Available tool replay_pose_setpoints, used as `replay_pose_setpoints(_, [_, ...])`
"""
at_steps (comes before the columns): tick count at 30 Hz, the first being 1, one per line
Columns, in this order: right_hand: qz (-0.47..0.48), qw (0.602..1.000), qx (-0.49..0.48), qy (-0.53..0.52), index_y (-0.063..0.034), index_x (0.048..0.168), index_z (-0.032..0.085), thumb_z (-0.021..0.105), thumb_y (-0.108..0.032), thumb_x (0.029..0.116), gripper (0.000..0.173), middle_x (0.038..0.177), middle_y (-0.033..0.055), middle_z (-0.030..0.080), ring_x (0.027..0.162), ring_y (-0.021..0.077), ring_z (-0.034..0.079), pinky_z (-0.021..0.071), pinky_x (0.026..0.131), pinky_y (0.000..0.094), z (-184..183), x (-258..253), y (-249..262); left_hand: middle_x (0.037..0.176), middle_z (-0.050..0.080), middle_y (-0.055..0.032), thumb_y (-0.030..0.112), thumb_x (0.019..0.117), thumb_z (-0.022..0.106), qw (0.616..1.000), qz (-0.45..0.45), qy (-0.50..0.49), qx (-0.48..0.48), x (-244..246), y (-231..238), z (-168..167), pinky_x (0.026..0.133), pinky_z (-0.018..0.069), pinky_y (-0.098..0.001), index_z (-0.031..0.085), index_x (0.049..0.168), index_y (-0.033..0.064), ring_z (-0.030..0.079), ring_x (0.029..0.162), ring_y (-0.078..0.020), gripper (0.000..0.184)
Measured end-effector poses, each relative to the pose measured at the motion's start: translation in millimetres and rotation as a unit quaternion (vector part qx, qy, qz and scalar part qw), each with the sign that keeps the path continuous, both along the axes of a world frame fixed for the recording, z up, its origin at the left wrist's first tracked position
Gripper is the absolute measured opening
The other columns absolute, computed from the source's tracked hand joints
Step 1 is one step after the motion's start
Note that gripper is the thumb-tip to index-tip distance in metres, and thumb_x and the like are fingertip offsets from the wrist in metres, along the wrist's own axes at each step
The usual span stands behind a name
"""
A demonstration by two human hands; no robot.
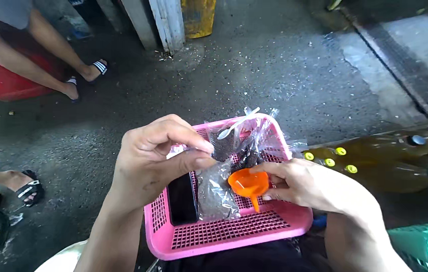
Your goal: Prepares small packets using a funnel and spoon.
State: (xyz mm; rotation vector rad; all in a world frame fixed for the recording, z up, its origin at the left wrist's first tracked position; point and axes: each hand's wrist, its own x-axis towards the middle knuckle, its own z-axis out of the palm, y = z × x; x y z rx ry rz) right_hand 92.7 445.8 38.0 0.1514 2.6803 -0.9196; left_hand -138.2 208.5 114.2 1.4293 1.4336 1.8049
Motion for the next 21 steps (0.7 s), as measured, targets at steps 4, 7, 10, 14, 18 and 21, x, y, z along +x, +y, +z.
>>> replay_pose_setpoints(4, [-0.004, 0.966, -0.048, 0.253, -0.0151, 0.129, 0.068, 0.065, -0.057, 0.0944, 0.054, 0.082, -0.0063, 0.067, 0.071, 0.0025, 0.062, 0.0564, 0.067, 0.025, 23.3, -23.3, -12.1, 0.088, 0.071, -0.0004, 0.012, 0.0843, 0.083, 1.0, 0.003, 0.01, -0.005, 8.2, 10.3, 4.1, 0.072, 0.0616, -0.0252, 0.074, 0.091, 0.0078, 0.069, 0.081, -0.0109, 0.012])
replay_pose_setpoints(7, [-0.019, 0.929, -0.077, 0.36, -0.0119, 0.121, 0.071, 0.067, -0.056, 0.0941, 0.052, 0.085, -0.0082, 0.068, 0.077, -0.0029, 0.062, 0.0547, 0.07, 0.0178, 45.9, -53.9, -35.7, 0.089, 0.069, 0.0, 0.009, 0.0823, 0.083, 0.998, 0.035, 0.044, -0.027, 18.8, 21.2, 8.9, 0.069, 0.0603, -0.0221, 0.073, 0.09, 0.0081, 0.067, 0.079, -0.0093, 0.013])
replay_pose_setpoints(10, [0.003, 0.913, -0.068, 0.402, -0.0095, 0.093, 0.074, 0.062, -0.039, 0.102, 0.032, 0.079, -0.0052, 0.065, 0.072, -0.0023, 0.059, 0.0502, 0.064, 0.0156, 49.1, -75.9, -49.4, 0.083, 0.067, 0.0014, 0.016, 0.0815, 0.085, 0.997, 0.061, 0.042, -0.025, 25.1, 28.2, 14.5, 0.064, 0.0583, -0.0213, 0.068, 0.084, 0.0106, 0.066, 0.073, -0.0081, 0.018])
replay_pose_setpoints(14, [0.019, 0.934, -0.112, 0.339, -0.0112, 0.103, 0.075, 0.049, -0.027, 0.1088, 0.031, 0.084, -0.0064, 0.069, 0.075, -0.0024, 0.062, 0.0538, 0.069, 0.0165, 39.5, -85.4, -44.8, 0.073, 0.057, 0.0082, 0.039, 0.1001, 0.064, 0.992, 0.074, -0.061, 0.078, 13.9, 30.1, 14.3, 0.068, 0.0527, -0.0242, 0.061, 0.078, 0.0197, 0.058, 0.069, -0.0059, 0.03])
replay_pose_setpoints(18, [-0.004, 0.916, -0.242, 0.32, -0.0096, 0.107, 0.075, 0.048, -0.022, 0.1092, 0.03, 0.076, -0.0066, 0.065, 0.064, -0.0009, 0.058, 0.0507, 0.059, 0.0152, 44.1, -88.6, -32.3, 0.086, 0.064, 0.0061, 0.059, 0.1051, 0.039, 0.984, 0.089, -0.144, 0.046, 1.5, 34.6, -22.4, 0.077, 0.0574, -0.0284, 0.067, 0.093, 0.0201, 0.065, 0.08, -0.0076, 0.05])
replay_pose_setpoints(21, [-0.05, 0.909, -0.27, 0.315, -0.0119, 0.106, 0.075, 0.048, -0.022, 0.1088, 0.029, 0.07, -0.008, 0.062, 0.06, -0.0007, 0.056, 0.0489, 0.056, 0.015, 54.7, -96.3, -23.6, 0.102, 0.072, -0.0008, 0.069, 0.1023, 0.024, 0.984, 0.028, -0.145, -0.094, 7.8, 42.0, -65.7, 0.086, 0.0578, -0.0344, 0.069, 0.117, 0.0102, 0.068, 0.094, -0.0112, 0.075])
